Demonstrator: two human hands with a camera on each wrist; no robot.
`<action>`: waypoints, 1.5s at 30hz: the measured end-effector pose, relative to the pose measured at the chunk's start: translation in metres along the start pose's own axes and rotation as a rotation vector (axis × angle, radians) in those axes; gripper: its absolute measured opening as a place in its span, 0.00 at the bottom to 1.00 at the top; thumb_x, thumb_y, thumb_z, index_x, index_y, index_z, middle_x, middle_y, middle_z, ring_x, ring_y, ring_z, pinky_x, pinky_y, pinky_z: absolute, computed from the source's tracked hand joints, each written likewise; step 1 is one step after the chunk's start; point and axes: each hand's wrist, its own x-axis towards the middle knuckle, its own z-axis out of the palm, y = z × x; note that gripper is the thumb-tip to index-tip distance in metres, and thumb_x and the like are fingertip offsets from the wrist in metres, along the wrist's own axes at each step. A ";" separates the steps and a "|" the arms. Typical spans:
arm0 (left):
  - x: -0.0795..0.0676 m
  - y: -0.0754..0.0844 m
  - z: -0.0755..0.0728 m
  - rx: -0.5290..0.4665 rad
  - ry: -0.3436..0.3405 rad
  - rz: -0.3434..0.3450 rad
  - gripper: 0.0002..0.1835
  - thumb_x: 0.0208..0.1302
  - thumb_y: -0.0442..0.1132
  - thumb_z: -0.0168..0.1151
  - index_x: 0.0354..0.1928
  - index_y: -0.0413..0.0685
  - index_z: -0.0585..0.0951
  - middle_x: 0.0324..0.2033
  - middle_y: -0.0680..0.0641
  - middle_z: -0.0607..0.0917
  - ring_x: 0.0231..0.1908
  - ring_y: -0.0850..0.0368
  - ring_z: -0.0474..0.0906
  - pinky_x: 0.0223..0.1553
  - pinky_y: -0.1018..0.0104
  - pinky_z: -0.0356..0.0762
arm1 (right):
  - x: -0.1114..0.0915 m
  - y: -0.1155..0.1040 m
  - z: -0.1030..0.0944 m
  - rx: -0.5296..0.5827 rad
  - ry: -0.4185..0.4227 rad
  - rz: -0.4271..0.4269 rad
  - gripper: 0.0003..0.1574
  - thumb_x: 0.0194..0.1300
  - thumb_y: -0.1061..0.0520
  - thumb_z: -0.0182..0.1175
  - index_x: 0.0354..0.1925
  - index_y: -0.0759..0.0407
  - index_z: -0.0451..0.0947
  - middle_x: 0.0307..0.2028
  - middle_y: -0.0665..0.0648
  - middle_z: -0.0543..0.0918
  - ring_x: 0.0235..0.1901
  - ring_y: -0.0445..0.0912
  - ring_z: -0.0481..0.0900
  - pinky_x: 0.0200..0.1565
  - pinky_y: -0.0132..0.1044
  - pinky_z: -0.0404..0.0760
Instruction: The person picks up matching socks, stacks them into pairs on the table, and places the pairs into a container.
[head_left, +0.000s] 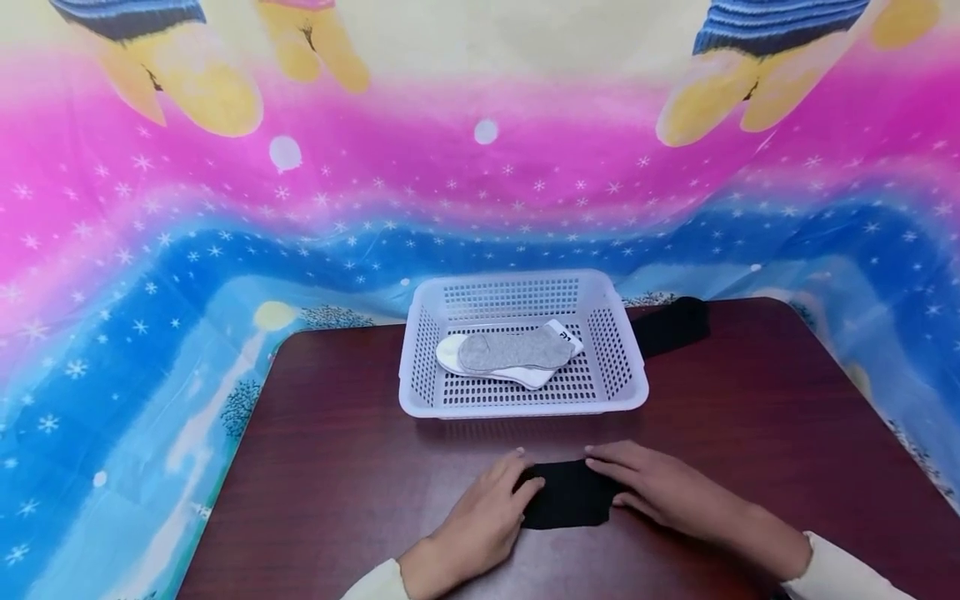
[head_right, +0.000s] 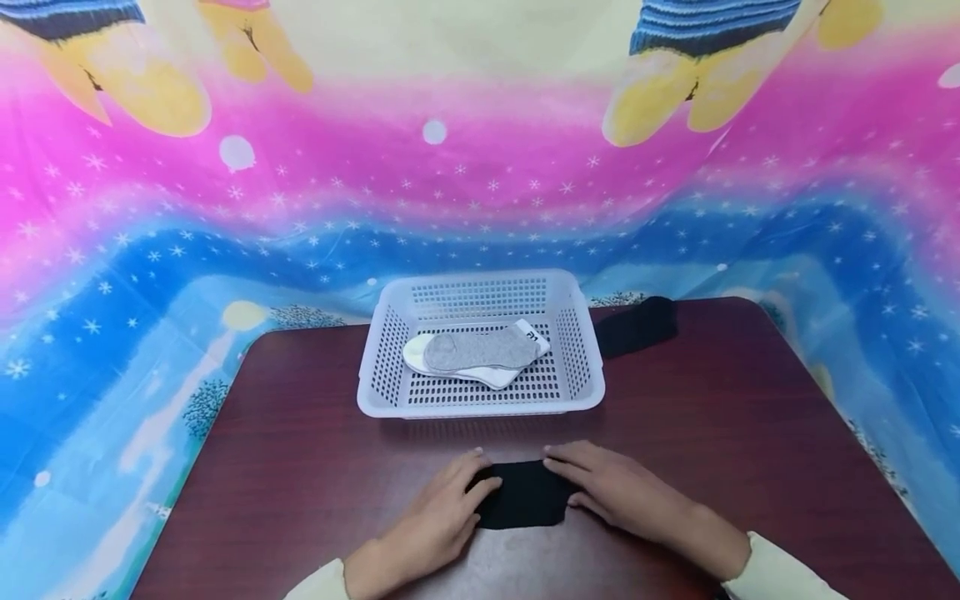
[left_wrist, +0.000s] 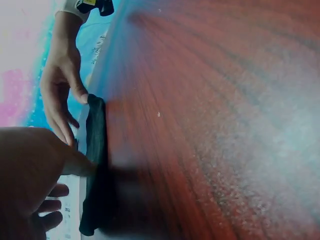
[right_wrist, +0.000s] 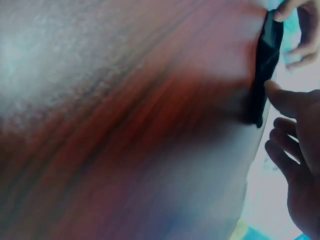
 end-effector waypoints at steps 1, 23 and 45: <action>-0.002 0.001 -0.001 0.014 -0.037 -0.005 0.25 0.62 0.42 0.60 0.61 0.45 0.73 0.63 0.42 0.71 0.66 0.48 0.65 0.62 0.58 0.68 | 0.000 -0.003 0.001 -0.014 -0.011 -0.036 0.34 0.66 0.47 0.60 0.68 0.46 0.65 0.69 0.47 0.65 0.66 0.42 0.66 0.57 0.39 0.74; -0.018 0.013 -0.007 0.092 -0.313 -0.087 0.38 0.72 0.59 0.42 0.73 0.39 0.56 0.74 0.38 0.51 0.74 0.46 0.45 0.71 0.55 0.54 | 0.005 -0.019 0.015 -0.072 -0.001 -0.148 0.24 0.71 0.44 0.51 0.63 0.44 0.70 0.66 0.46 0.67 0.65 0.41 0.66 0.57 0.40 0.73; -0.012 0.001 -0.010 -0.046 -0.050 0.018 0.15 0.63 0.34 0.57 0.51 0.46 0.80 0.56 0.48 0.78 0.56 0.55 0.74 0.56 0.64 0.73 | 0.029 -0.019 0.020 -0.064 0.134 -0.146 0.05 0.64 0.55 0.60 0.38 0.43 0.75 0.38 0.40 0.69 0.37 0.34 0.67 0.39 0.31 0.72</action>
